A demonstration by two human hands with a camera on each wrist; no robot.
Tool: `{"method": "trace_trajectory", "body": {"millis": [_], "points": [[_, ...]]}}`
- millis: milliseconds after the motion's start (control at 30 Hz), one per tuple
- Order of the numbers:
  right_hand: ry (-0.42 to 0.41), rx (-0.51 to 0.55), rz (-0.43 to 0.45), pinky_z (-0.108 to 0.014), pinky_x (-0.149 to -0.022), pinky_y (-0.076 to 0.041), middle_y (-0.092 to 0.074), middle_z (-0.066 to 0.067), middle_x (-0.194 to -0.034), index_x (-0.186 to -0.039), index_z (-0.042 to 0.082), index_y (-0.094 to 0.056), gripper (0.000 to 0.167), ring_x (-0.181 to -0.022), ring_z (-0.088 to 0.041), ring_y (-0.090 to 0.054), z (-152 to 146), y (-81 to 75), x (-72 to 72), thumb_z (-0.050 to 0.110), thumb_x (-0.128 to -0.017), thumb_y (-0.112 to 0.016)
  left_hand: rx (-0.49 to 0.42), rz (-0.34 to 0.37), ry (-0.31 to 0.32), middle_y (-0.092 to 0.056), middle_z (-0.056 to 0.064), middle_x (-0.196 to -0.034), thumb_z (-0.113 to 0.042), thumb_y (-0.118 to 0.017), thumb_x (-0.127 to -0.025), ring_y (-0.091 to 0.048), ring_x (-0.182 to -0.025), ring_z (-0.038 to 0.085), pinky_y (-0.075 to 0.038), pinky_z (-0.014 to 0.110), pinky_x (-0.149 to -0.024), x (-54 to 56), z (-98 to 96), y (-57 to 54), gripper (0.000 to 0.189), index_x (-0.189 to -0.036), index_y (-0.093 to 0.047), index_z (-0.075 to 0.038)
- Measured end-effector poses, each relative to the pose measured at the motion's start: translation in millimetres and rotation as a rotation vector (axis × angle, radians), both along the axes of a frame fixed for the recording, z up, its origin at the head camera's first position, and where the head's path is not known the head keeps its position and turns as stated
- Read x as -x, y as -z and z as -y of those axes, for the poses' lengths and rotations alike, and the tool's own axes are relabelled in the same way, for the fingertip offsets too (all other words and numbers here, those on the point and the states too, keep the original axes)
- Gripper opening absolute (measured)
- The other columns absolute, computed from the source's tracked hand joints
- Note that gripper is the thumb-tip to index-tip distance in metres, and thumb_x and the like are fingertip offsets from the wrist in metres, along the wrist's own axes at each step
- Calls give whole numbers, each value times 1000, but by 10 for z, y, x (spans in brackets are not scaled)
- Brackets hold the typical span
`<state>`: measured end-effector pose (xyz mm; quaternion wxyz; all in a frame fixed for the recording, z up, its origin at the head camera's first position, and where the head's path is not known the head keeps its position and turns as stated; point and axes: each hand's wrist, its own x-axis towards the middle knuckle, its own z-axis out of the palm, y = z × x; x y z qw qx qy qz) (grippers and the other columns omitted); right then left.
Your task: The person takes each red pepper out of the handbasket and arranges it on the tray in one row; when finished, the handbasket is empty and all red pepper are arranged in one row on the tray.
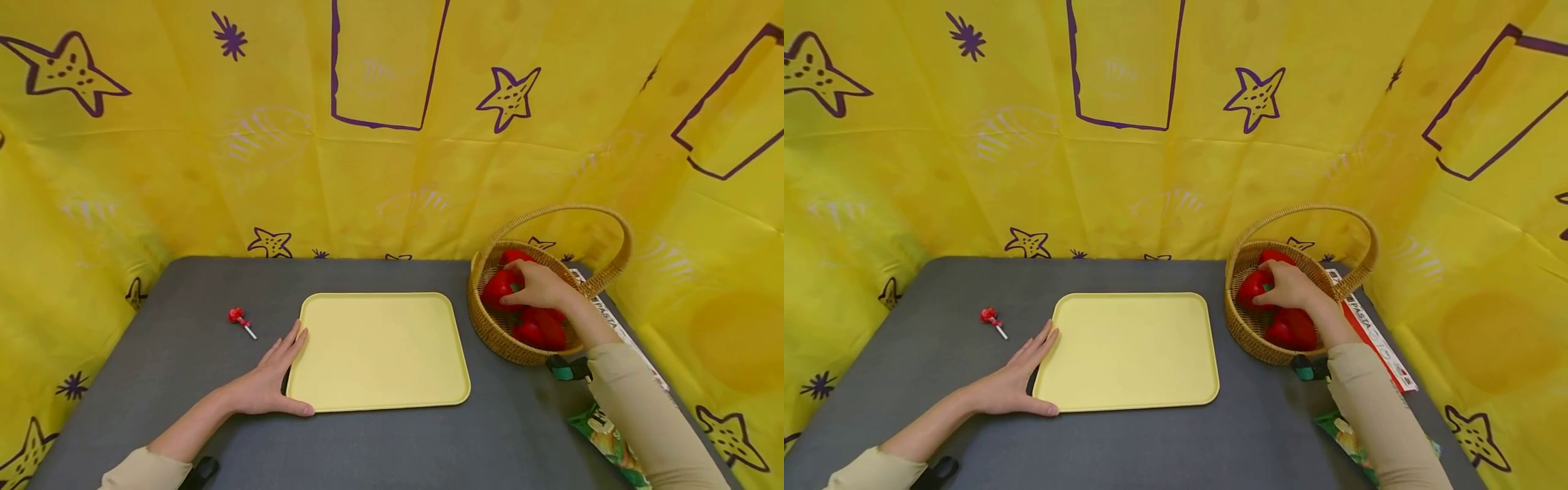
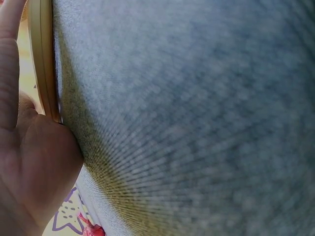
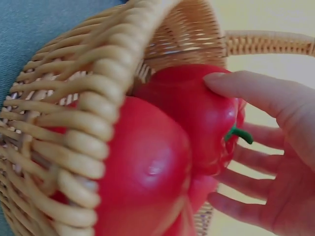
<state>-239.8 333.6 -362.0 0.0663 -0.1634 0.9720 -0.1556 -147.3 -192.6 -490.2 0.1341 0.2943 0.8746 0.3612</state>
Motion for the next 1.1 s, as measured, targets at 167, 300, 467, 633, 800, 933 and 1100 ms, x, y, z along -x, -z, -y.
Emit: {"method": "trace_trajectory", "body": {"millis": [167,300,467,633,800,933,1100], "points": [[-65,2,8,-54,-94,-43,-60,-22,-117,-124,-6,-56,63,-107,-38,-56,-3,-9,4,30,-78,-81,10,24,-22,13,13,-162,-56,-82,-69,6,-145,42,6,39,-114,-7,-3,-7,128,-156,-3,-4],[-112,20,19,-55,-96,-42,-59,-23,-120,-124,-6,-58,63,-110,-39,-54,19,9,4,30,-78,-81,15,27,-29,12,13,-162,-57,-82,-68,6,-145,42,0,52,-113,-16,-4,-13,128,-156,-4,-5],[-120,9,50,-56,-100,-39,-56,-25,-127,-129,-6,-54,71,-116,-41,-51,17,22,-12,35,-77,-81,8,12,-25,12,16,-161,-58,-82,-69,5,-144,44,0,54,-112,-24,-14,-23,128,-156,-6,-3],[-105,-14,104,-59,-103,-36,-52,-27,-133,-136,-7,-47,83,-122,-43,-47,-20,16,-40,36,-75,-82,-7,-7,-16,11,18,-161,-57,-81,-70,4,-143,47,-2,58,-110,-18,-22,-31,126,-156,-7,-2],[-99,-16,122,-61,-102,-36,-50,-27,-134,-138,-8,-43,85,-121,-43,-47,-42,20,-45,31,-74,-83,-9,-10,-17,11,17,-161,-57,-81,-70,4,-144,46,1,48,-113,-21,-6,-27,125,-156,-7,-2],[-98,-6,107,-59,-100,-38,-53,-25,-130,-135,-7,-46,79,-118,-42,-50,-60,37,-54,28,-75,-83,-5,-1,-16,12,16,-161,-57,-81,-70,4,-144,44,7,33,-114,-19,2,-21,126,-156,-6,-3],[-99,11,69,-57,-98,-41,-58,-22,-124,-130,-5,-51,71,-113,-38,-53,-75,57,-84,29,-75,-83,-10,8,-9,13,16,-161,-55,-81,-71,5,-144,44,11,19,-109,-14,4,-12,127,-156,-3,-3]]}}
